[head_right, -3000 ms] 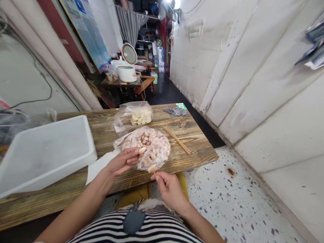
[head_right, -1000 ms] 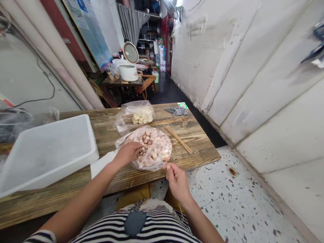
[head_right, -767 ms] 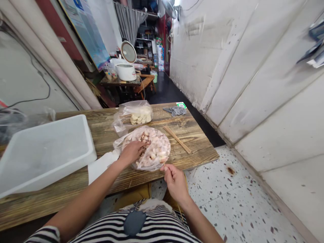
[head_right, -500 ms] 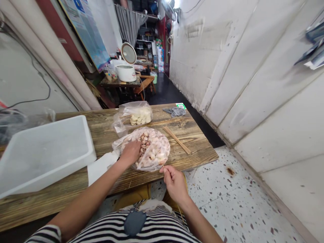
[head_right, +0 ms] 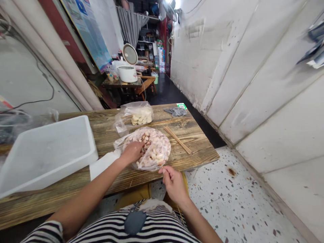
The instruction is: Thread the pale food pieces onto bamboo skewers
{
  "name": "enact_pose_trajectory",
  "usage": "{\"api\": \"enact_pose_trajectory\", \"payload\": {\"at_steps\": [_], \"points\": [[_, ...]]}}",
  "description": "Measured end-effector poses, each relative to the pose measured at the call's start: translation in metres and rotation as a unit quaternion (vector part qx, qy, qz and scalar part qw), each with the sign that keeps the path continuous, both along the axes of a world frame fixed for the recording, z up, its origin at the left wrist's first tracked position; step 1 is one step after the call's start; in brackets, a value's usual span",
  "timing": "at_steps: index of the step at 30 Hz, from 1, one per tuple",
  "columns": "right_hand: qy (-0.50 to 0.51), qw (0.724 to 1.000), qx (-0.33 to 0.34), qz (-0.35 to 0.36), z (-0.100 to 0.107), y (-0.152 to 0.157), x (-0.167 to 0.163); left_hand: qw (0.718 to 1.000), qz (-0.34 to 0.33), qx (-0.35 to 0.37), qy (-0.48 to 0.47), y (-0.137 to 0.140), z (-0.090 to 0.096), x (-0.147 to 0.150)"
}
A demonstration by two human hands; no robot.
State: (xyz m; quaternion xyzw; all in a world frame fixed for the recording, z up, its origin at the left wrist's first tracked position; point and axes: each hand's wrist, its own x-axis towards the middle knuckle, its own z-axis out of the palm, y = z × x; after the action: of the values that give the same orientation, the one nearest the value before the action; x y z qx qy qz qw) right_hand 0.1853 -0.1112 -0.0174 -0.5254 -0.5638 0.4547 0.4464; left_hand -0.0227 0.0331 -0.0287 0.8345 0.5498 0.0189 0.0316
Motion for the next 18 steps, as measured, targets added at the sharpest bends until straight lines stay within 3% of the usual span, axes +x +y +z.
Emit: {"api": "enact_pose_trajectory", "payload": {"at_steps": [14, 16, 18], "points": [[-0.006, 1.000, -0.003, -0.004, -0.003, -0.001, 0.002, 0.999, 0.010, -0.024, -0.024, 0.007, 0.010, -0.006], [-0.005, 1.000, -0.003, -0.003, -0.003, -0.001, 0.002, 0.997, 0.016, -0.029, -0.066, 0.005, 0.014, -0.014], [-0.007, 1.000, -0.007, 0.007, -0.002, 0.000, 0.000, 0.978, 0.034, -0.067, -0.194, 0.001, 0.018, -0.021]]}}
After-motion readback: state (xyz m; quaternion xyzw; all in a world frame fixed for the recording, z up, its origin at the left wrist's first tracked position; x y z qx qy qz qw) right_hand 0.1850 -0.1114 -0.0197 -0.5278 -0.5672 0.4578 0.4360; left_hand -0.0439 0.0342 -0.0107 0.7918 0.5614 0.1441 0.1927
